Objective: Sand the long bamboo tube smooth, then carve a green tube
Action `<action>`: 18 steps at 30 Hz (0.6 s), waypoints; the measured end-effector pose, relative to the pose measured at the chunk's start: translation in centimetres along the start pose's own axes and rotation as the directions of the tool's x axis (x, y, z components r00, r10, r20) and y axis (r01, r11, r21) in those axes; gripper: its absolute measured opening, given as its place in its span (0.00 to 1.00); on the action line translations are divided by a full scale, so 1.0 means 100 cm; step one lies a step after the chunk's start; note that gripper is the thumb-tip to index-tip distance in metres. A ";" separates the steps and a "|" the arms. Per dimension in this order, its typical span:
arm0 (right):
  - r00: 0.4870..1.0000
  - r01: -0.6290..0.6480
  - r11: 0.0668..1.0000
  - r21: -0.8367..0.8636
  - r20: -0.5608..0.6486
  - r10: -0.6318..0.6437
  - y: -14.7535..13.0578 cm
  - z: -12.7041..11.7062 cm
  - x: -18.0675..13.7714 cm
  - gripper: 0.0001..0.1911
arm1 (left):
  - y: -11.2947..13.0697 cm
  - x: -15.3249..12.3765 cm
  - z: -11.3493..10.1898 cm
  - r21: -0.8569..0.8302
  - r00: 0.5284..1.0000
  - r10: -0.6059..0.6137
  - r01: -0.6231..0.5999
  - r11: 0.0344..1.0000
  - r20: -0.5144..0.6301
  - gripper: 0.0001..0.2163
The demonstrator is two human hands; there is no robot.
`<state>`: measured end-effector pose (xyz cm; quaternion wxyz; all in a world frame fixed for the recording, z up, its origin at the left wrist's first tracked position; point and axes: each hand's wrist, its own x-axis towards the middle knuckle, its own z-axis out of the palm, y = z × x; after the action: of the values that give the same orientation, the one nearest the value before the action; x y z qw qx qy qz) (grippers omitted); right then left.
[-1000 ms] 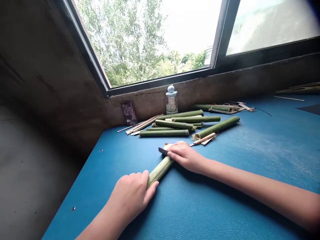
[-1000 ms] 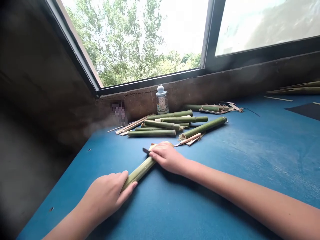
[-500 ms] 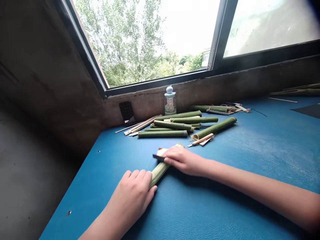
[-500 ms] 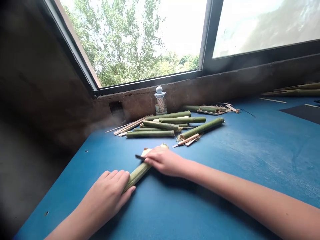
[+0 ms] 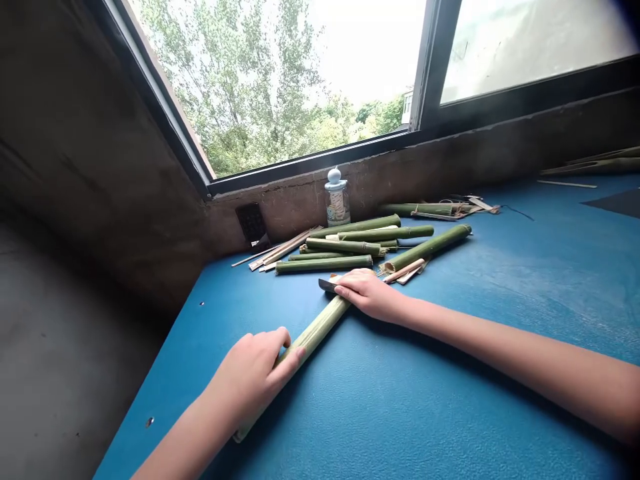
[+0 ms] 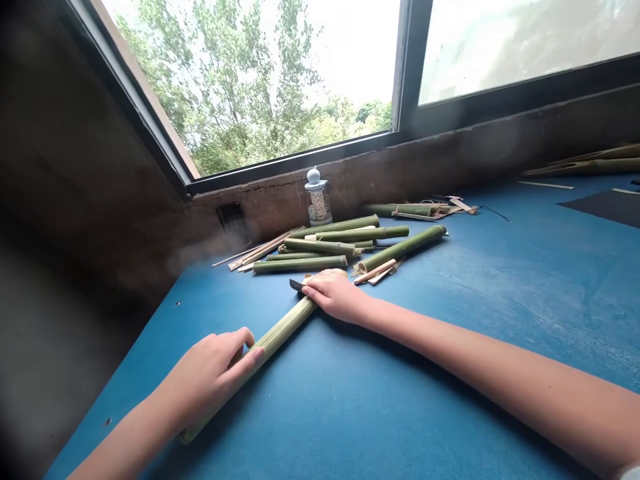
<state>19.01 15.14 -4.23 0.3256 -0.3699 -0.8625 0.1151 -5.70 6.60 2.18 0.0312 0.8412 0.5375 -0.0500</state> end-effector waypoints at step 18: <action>0.971 0.167 0.973 0.158 0.145 -0.190 -0.038 0.000 -0.013 0.15 | -0.040 0.062 -0.011 -0.155 0.977 -0.197 0.184 0.971 -0.078 0.20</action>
<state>17.52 11.60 -3.18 0.2908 -0.2556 -0.9049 0.1765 -6.67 13.93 2.57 0.0630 0.7825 0.6189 0.0259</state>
